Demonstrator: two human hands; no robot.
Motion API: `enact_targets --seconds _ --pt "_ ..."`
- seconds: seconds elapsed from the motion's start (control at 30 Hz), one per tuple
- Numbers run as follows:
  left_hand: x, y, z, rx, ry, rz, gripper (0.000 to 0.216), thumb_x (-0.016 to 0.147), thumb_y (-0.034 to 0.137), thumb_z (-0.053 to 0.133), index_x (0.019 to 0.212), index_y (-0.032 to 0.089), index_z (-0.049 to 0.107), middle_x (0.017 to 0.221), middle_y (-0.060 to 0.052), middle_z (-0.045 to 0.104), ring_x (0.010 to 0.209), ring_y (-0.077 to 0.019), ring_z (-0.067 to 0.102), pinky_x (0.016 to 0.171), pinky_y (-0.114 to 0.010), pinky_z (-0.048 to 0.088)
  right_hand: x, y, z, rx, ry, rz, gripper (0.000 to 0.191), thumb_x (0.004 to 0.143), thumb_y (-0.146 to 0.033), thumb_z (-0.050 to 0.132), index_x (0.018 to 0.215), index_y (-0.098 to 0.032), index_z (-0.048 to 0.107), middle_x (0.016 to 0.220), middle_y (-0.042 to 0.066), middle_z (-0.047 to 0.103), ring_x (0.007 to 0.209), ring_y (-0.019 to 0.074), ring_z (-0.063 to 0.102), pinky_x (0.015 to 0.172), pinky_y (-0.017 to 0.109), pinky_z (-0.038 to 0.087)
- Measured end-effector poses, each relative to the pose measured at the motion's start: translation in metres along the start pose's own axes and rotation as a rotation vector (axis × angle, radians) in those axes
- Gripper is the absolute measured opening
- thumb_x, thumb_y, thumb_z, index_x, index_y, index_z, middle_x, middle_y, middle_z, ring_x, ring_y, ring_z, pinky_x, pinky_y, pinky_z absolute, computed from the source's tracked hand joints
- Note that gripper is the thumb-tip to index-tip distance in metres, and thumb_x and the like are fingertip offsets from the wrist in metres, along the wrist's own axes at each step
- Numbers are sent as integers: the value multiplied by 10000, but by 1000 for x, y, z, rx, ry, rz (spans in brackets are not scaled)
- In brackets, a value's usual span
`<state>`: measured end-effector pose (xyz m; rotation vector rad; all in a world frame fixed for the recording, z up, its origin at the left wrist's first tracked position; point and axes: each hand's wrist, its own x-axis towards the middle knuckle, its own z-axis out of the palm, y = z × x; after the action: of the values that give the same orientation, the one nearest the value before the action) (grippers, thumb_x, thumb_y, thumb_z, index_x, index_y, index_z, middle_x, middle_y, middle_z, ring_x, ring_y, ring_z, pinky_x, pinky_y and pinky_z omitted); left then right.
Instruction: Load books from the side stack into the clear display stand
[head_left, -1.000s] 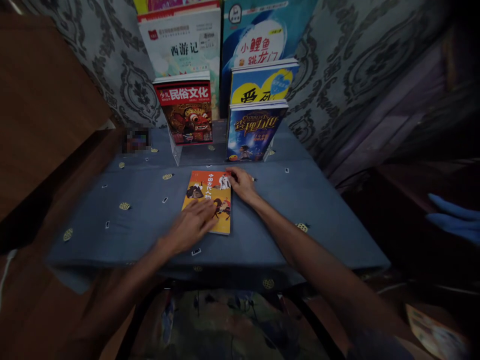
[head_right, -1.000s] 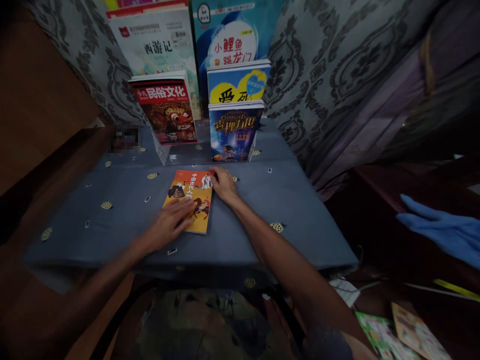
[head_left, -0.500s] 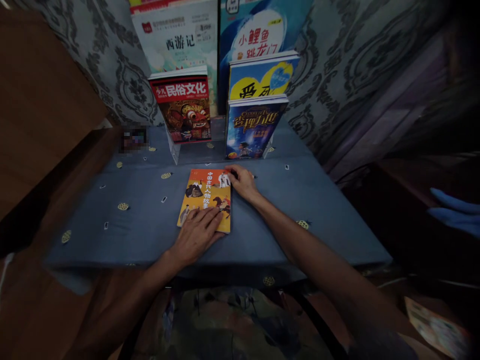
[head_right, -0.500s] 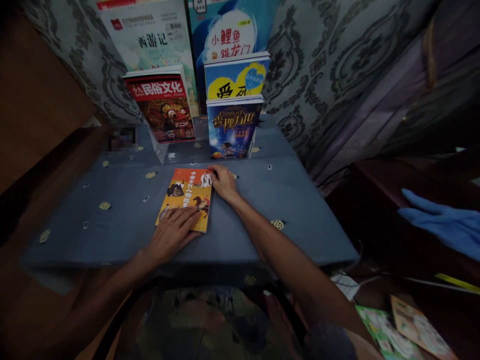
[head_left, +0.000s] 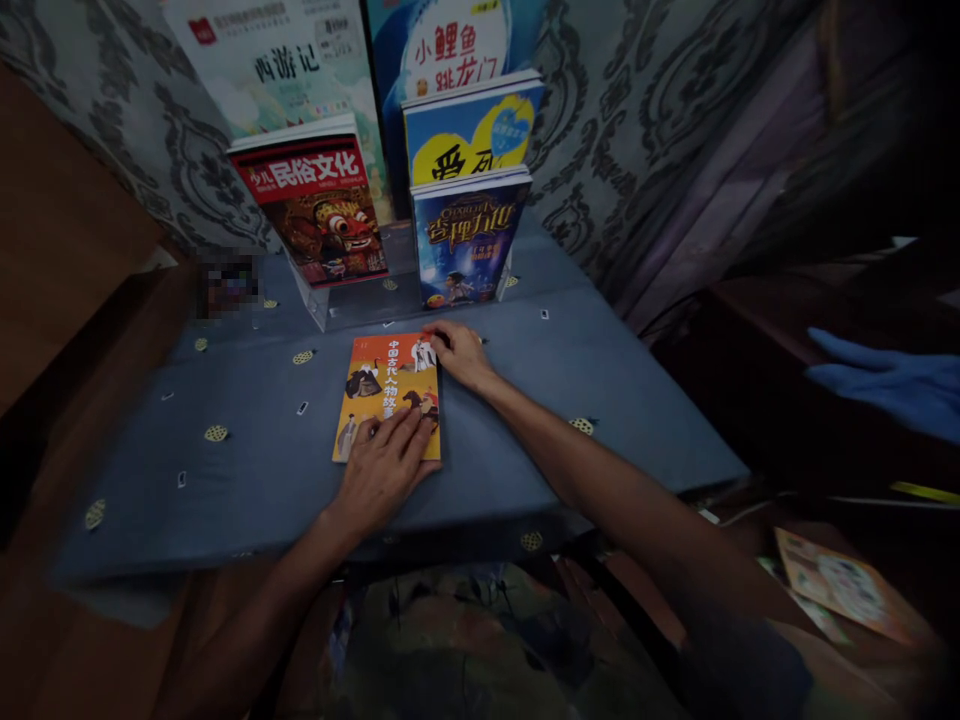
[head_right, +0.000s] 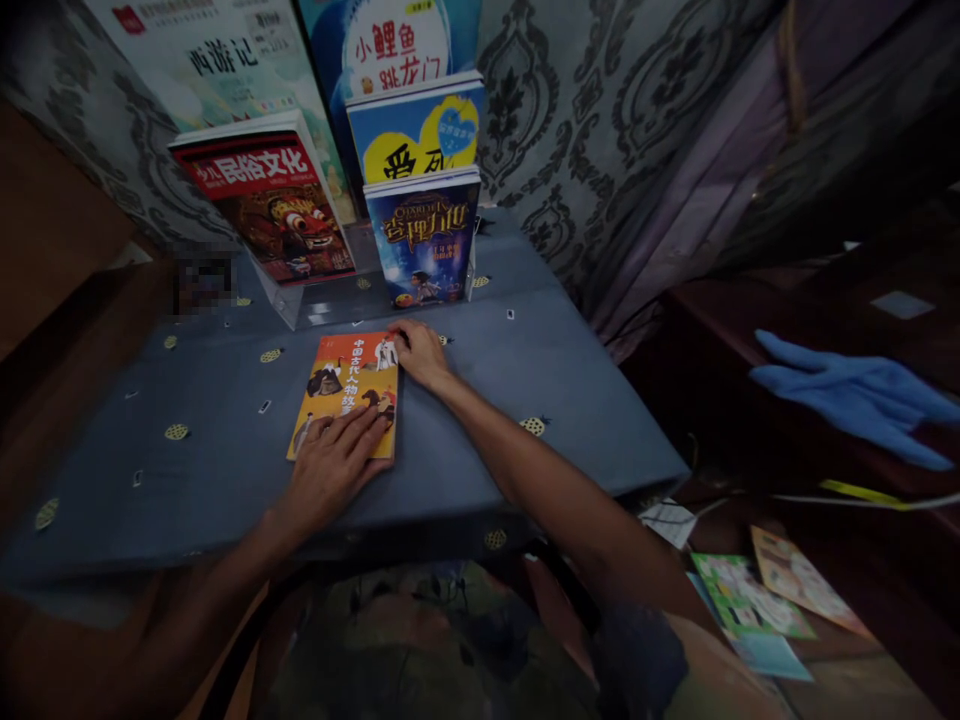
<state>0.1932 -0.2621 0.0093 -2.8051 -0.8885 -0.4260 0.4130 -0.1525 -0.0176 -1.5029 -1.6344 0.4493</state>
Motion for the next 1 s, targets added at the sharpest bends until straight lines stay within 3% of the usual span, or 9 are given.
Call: enact_targets --seconds 0.3,0.57,0.87,1.0 --pt "1 -2 0 -123 125 -61 314 1048 313 446 1279 229 641 1290 -77 708 1190 -248 646 952 -429 448 -1 -4 -2 -2 2 19 321 908 -168 470 1110 -198 718 1112 68 755 1007 235 675 958 380 489" --pt "2 -3 -5 -220 95 -120 338 1054 291 405 1275 235 654 1284 -74 710 1159 -237 647 941 -418 454 0 -1 -1 -12 0 11 298 927 -202 484 1109 -208 719 1082 56 761 977 228 666 935 366 492" --pt "-4 -2 -8 -153 74 -32 308 1005 377 536 1256 225 631 1320 -98 686 1239 -290 616 997 -480 436 1 -2 -7 -33 40 67 300 949 -235 468 1127 -217 709 1034 47 769 929 228 678 881 351 495" --pt "-10 -15 -23 -141 40 -73 349 984 480 541 1213 232 632 1262 -101 712 1186 -291 650 975 -462 483 -2 -11 -19 -24 77 130 310 1001 -334 441 1031 -197 717 813 47 752 790 227 689 789 334 490"
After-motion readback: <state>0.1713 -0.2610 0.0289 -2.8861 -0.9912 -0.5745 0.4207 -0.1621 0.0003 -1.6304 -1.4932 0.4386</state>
